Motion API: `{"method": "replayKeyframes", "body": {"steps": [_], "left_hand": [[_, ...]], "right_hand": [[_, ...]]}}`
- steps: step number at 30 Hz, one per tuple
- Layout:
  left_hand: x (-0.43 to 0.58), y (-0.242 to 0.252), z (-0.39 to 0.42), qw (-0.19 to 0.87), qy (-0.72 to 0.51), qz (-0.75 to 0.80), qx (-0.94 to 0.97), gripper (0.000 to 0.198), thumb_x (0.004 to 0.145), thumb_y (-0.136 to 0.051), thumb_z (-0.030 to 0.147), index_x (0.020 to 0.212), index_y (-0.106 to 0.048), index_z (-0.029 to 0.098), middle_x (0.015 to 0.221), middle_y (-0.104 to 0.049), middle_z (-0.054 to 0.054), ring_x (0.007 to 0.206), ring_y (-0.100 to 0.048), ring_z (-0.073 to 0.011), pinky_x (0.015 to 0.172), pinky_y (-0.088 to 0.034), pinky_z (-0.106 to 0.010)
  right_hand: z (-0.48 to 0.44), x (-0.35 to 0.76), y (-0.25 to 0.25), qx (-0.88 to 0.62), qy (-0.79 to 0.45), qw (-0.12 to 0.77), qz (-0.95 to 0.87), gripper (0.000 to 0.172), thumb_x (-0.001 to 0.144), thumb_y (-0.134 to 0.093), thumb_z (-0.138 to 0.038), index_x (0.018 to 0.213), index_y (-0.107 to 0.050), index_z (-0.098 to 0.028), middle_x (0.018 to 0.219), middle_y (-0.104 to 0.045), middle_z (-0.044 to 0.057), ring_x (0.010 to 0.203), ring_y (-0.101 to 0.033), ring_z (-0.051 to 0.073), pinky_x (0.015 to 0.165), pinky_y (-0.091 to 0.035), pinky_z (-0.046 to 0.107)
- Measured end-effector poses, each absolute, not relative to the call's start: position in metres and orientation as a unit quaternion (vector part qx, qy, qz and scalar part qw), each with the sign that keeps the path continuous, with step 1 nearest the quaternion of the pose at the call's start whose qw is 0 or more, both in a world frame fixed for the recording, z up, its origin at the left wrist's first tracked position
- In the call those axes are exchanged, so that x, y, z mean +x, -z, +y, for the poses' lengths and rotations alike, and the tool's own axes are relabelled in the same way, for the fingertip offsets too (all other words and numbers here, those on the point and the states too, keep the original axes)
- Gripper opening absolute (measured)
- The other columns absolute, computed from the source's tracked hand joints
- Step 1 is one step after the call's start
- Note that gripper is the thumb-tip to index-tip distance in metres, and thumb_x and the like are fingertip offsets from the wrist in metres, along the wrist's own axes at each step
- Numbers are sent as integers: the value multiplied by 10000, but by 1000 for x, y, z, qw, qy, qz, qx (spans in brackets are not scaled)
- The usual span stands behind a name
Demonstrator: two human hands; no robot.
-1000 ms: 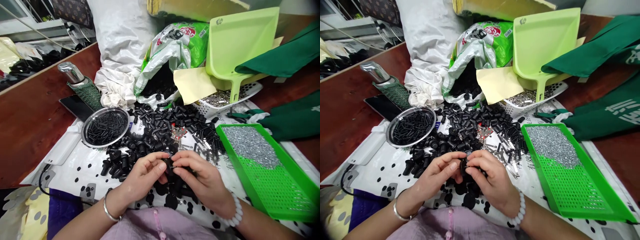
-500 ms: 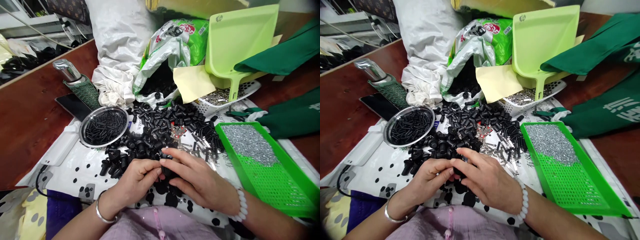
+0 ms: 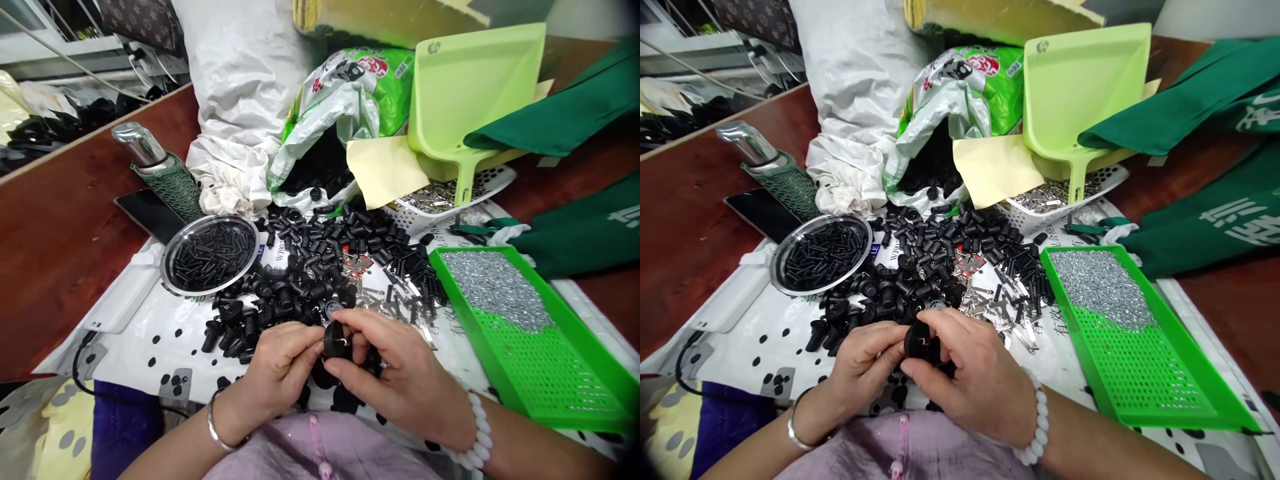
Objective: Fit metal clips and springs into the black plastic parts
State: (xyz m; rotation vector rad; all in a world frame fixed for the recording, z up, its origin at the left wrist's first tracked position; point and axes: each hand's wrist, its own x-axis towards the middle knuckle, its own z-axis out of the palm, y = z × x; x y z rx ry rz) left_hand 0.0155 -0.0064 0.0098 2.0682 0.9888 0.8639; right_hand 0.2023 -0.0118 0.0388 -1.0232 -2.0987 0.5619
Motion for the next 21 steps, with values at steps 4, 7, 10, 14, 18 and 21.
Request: {"method": "replayKeyframes", "body": {"steps": [4,7,10,14,18,21], "left_hand": [[18,-5,-9,246,-402,362,804,191,853,-469,129,964,-622,154,662,-631,-50,591,-557,-135,566,-434,-237],[20,-3,-8,230,-428,362,796,206,849,-471,121,990,-612,173,687,-646,-46,577,-553,-127,553,-438,-230],[20,-2,-6,238,-443,366,783,199,841,-488,113,984,-610,179,702,-653,-40,593,-570,-126,573,-455,-226],[20,0,-5,225,-461,379,770,197,825,-509,98,963,-618,185,738,-674,-39,600,-585,-124,588,-470,-226],[19,2,-4,226,-461,396,761,175,831,-502,124,928,-633,188,704,-674,-33,588,-594,-130,572,-474,-228],[17,2,-3,238,-444,389,771,160,832,-503,129,909,-632,183,691,-670,-34,572,-587,-126,558,-467,-223]], "right_hand": [[-16,196,-39,-429,-233,378,-787,225,809,-582,-276,988,-519,-155,653,-527,-24,541,-512,104,521,-438,226],[-17,193,-39,-428,-210,391,-787,215,810,-581,-283,957,-530,-136,649,-533,-13,526,-505,106,504,-432,228],[-16,191,-39,-425,-191,396,-792,241,813,-578,-289,977,-529,-120,641,-534,-8,522,-505,110,497,-435,231],[-14,187,-39,-424,-175,399,-794,233,810,-571,-261,999,-524,-134,627,-526,-17,515,-504,108,494,-438,225],[-13,184,-36,-422,-162,395,-800,204,824,-542,-256,983,-521,-130,609,-515,-19,501,-503,112,464,-423,224],[-13,186,-33,-410,-150,386,-813,251,858,-505,-286,1038,-505,-111,621,-537,-2,523,-523,127,476,-441,236]]}}
